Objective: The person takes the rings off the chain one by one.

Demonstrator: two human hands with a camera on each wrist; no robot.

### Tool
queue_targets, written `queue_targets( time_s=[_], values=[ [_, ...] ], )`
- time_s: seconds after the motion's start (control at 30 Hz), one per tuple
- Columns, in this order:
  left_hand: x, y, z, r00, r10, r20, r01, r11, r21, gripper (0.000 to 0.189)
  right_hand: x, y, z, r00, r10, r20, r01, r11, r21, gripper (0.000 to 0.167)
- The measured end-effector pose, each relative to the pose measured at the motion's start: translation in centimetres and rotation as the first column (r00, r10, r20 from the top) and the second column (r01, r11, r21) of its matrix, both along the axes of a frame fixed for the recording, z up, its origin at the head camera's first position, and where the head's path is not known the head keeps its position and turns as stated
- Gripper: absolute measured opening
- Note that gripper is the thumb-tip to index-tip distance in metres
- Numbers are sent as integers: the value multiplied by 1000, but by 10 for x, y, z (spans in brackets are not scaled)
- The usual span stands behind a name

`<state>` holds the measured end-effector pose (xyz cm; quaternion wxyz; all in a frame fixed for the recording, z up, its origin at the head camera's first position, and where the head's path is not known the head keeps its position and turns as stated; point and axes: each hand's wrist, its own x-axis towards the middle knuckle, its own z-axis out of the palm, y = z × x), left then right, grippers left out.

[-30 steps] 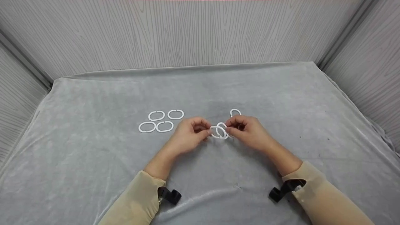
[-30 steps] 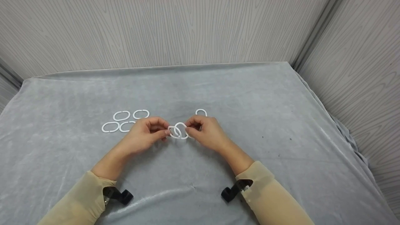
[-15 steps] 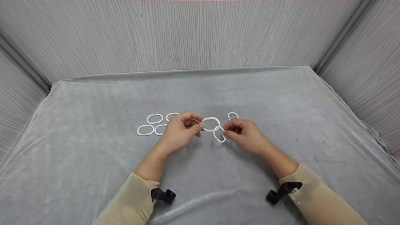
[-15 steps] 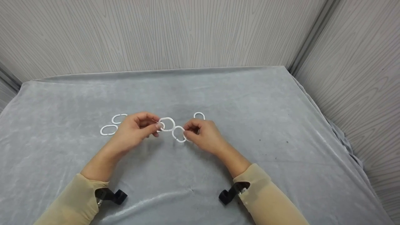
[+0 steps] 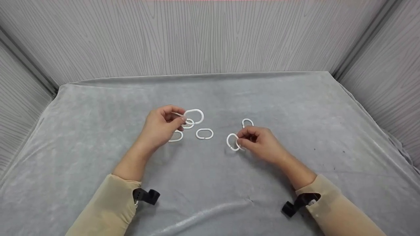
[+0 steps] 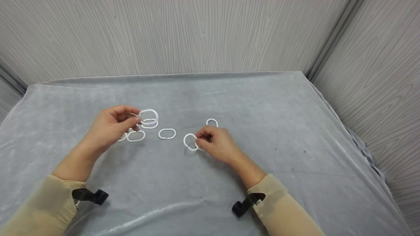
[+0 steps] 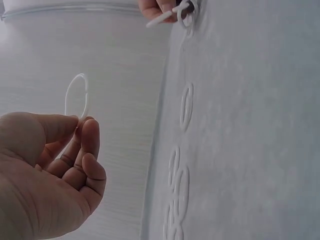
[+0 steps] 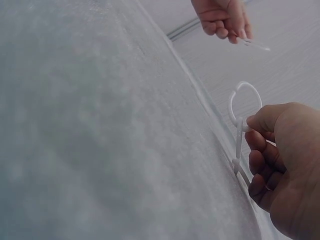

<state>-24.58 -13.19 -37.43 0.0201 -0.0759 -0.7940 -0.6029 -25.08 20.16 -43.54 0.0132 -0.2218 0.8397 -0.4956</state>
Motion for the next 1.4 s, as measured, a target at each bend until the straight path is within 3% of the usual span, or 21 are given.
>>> queue_targets(
  time_s=[0.17,0.4,0.6,0.97,1.4],
  values=[
    [-7,-34,0,997,71,-7,-71,996,-55,18,-1,1,-1,1000,2,-13,-2,1000,8,6],
    [-12,-82,-15,989,146,1,-145,983,-112,25,-1,1,-3,1000,13,-9,-13,1000,-1,6],
    [-15,-108,-24,984,175,30,-167,972,-167,28,-1,1,-2,1000,7,1,-7,1000,11,6],
    [-19,-133,-33,976,188,110,-161,963,-217,31,-1,1,-1,1000,2,-2,-2,1000,21,7],
    [-22,-137,-42,963,188,196,-141,963,-230,32,-1,2,-2,1000,13,14,-14,1000,18,6]
  ],
)
